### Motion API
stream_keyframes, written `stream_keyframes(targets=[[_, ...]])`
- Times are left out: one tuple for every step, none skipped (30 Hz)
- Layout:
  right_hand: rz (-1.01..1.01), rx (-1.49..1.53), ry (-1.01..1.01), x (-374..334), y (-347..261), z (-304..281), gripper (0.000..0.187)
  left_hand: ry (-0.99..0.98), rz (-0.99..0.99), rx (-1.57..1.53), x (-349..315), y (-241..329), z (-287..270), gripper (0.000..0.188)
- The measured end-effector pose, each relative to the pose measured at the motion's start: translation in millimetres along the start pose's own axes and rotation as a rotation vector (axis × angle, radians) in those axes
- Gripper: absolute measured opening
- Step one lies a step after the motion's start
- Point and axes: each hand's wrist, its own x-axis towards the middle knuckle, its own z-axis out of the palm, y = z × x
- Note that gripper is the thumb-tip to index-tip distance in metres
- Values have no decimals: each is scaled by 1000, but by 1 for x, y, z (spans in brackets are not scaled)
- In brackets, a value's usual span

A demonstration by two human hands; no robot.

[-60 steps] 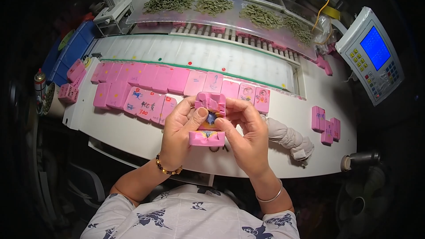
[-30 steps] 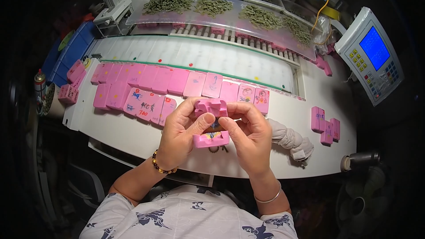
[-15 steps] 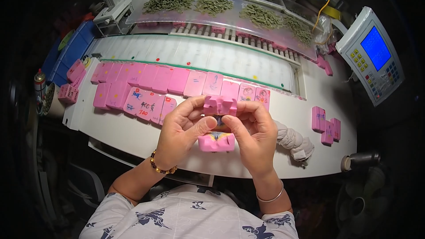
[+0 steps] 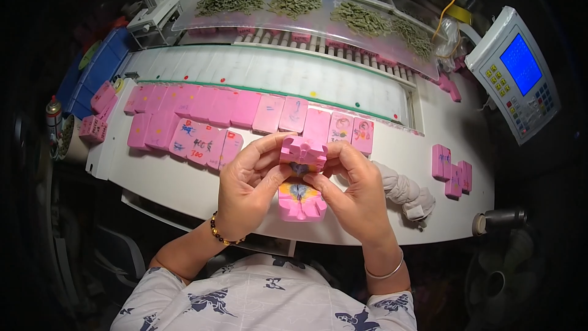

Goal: Placing metal charms and jewelry components into pink silicone molds at a workbench.

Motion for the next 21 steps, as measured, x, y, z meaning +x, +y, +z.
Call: stream_keyframes(targets=[[1, -1, 1, 0, 1, 0, 26, -1, 5, -18, 0, -1, 0, 38], [21, 21, 17, -1, 2, 0, 27, -1, 5, -18, 1, -1, 0, 38], [42, 44, 32, -1, 3, 0, 27, -20, -15, -18, 3, 1, -1, 38], [42, 44, 33, -1, 4, 0, 27, -39, -36, -17, 4, 2, -3, 38], [49, 72, 48, -1, 6, 0, 27, -39, -36, -17, 4, 2, -5, 38], [55, 100, 63, -1, 7, 0, 27, -74, -98, -35, 5, 2, -8, 38], [54, 101, 62, -1, 7, 0, 27, -108, -159, -53, 5, 3, -9, 38], [66, 104, 58, -2, 8, 1, 27, -107, -159, -52, 6, 3, -10, 38], [77, 107, 55, -2, 8, 1, 28, -111, -150, -61, 6, 3, -11, 38], [77, 106, 55, -2, 7, 1, 28, -115, -140, -72, 6, 3, -11, 38], [62, 137, 73, -1, 5, 1, 29, -116, -140, -73, 7, 3, -12, 38], [46, 168, 90, -1, 3, 2, 30, -123, -135, -76, 7, 2, -12, 37], [46, 167, 90, -1, 2, 2, 30, -129, -130, -78, 7, 2, -12, 37], [37, 196, 94, -1, 1, 2, 30, -128, -130, -78, 7, 2, -12, 37], [29, 224, 97, -1, 0, 2, 30, -133, -158, -84, 7, 1, -11, 37], [28, 224, 98, -1, 1, 3, 30, -139, -187, -90, 7, 1, -11, 37], [18, 211, 116, -1, 3, 4, 30, -140, -187, -90, 7, 1, -10, 37], [7, 199, 133, -1, 4, 4, 29, -129, -187, -91, 7, 2, -10, 36], [7, 199, 132, -1, 5, 4, 29, -115, -186, -91, 7, 3, -10, 35], [8, 205, 132, -2, 5, 4, 28, -115, -186, -91, 7, 3, -10, 35], [9, 211, 132, -2, 6, 4, 28, -118, -197, -80, 7, 4, -11, 35]])
